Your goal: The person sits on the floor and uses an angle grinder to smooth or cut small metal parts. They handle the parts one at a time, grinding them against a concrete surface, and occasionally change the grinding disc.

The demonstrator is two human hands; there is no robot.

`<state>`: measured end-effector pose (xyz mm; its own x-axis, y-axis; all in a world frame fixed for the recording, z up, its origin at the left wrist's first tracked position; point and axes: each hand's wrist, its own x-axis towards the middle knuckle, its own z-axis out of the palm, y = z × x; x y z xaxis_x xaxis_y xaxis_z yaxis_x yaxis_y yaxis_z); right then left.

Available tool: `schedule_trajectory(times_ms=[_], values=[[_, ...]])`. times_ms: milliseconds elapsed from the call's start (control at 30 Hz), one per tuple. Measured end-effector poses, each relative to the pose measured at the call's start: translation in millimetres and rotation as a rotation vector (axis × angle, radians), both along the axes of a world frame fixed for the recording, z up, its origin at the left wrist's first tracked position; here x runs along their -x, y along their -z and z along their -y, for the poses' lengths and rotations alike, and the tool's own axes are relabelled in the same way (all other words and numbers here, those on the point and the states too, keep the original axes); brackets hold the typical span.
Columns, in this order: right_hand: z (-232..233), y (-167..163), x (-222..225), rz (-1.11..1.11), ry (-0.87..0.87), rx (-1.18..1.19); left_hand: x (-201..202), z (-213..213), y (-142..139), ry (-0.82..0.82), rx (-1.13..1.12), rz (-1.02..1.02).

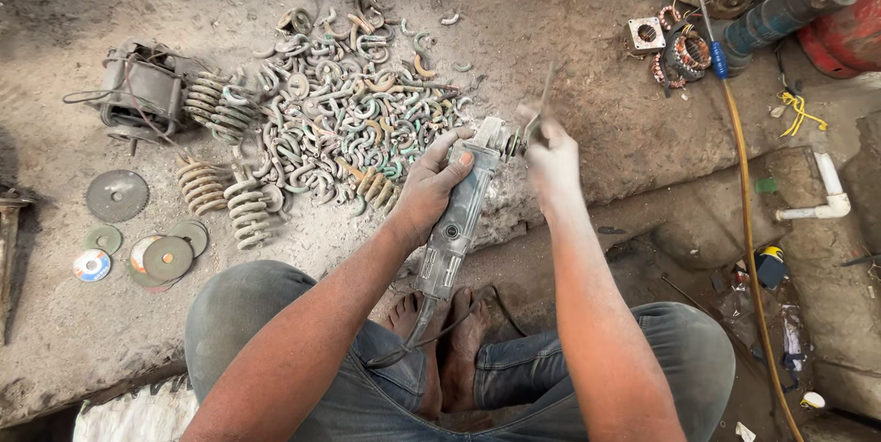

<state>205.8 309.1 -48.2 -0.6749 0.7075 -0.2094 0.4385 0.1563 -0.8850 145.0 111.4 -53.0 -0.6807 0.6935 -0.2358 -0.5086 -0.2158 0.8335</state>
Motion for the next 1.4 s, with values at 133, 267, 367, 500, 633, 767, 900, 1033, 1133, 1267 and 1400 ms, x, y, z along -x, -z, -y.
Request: schedule_trajectory(times_ms=[133,267,367,500,633,767,900,1033,1133,1267,1400], values=[[1.5,4.7,-6.0,-0.519,-0.01,0.639,0.9,-2.5,4.9,0.001,0.053,0.054],[5.5,27.9,4.9,-0.47,0.353,0.679,-2.1,-2.8,9.5,0.026,0.07,0.025],[0.0,42.4,5.6,-0.38,0.547,0.687,-3.3,-3.4,11.0,0.021,0.093,-0.026],[-16.8,44.5,-4.1,0.213,0.323,0.328,-0.8,-1.0,10.6,-0.018,0.055,0.029],[-14.3,32.1,-14.5,0.07,0.206,-0.299,0.9,-0.3,6.6,-0.075,-0.013,0.033],[22.7,27.4,-8.0,-0.139,0.248,0.235,-1.8,-1.0,1.8,-0.063,0.048,0.086],[43.2,26.8,-4.8,-0.485,0.253,0.533,-2.8,2.8,0.5,-0.077,0.059,0.054],[42.1,28.5,-8.0,-0.524,0.238,0.601,-2.1,5.2,2.5,-0.057,0.042,0.04],[40.0,31.0,-7.8,-0.542,0.308,0.675,-3.3,3.5,4.6,-0.034,0.049,0.055],[37.5,34.3,-10.9,-0.623,0.262,0.694,-4.3,0.5,7.9,-0.049,0.006,0.043],[32.0,38.0,-13.8,-0.624,0.147,0.686,-2.9,1.4,11.4,-0.04,0.046,-0.001]])
